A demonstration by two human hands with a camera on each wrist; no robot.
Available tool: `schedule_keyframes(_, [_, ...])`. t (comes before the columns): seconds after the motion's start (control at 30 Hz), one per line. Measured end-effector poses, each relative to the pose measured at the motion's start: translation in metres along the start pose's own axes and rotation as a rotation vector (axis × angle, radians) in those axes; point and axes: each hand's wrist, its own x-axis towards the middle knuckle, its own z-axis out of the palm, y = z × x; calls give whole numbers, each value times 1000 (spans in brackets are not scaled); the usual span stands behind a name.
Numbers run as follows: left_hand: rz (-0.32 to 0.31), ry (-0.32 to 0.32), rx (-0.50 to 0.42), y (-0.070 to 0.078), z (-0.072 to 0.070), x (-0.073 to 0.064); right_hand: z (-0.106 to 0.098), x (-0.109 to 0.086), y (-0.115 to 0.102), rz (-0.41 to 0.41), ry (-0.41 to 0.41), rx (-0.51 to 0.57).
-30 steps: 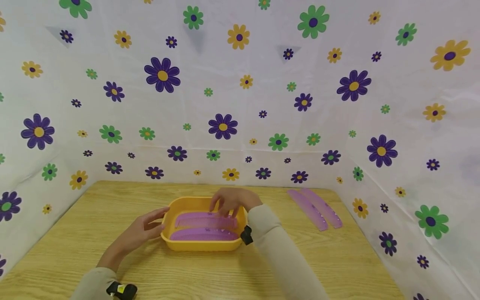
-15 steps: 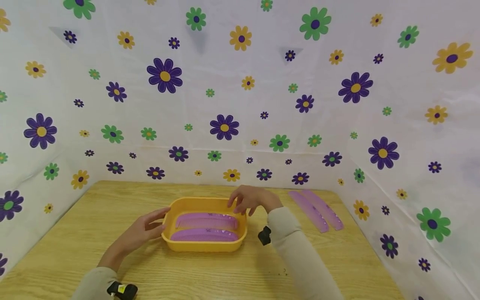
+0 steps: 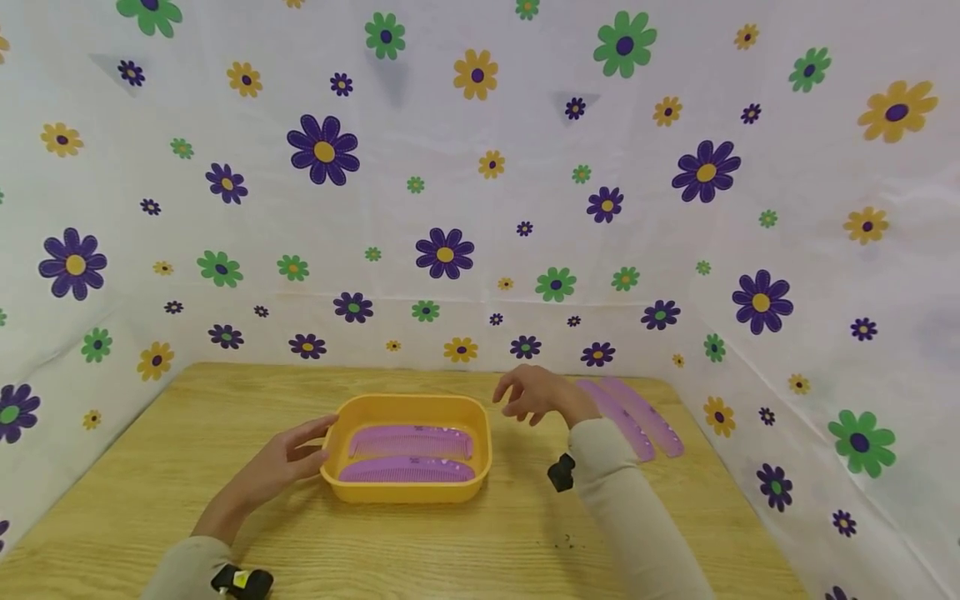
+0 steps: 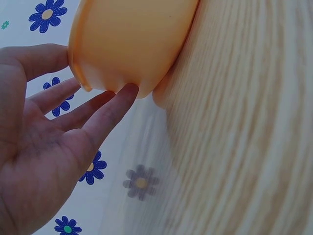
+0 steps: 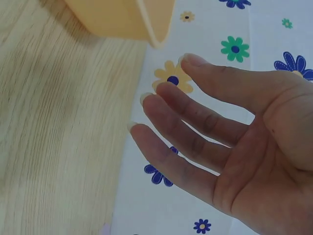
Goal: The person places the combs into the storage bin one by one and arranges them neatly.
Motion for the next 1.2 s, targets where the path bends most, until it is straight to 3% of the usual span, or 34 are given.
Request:
schedule_keyframes(0.3, [49,-13,-10,-4,-1,2,-7,-12,22,18,65,-12])
schedule_keyframes(0.83, [43,0,12,-5,-2,3,-17,-37,68,55,171,-38])
schedule_keyframes(1.2, [25,7,21,-4,-1,3,-16,-43,103,142,254,-37])
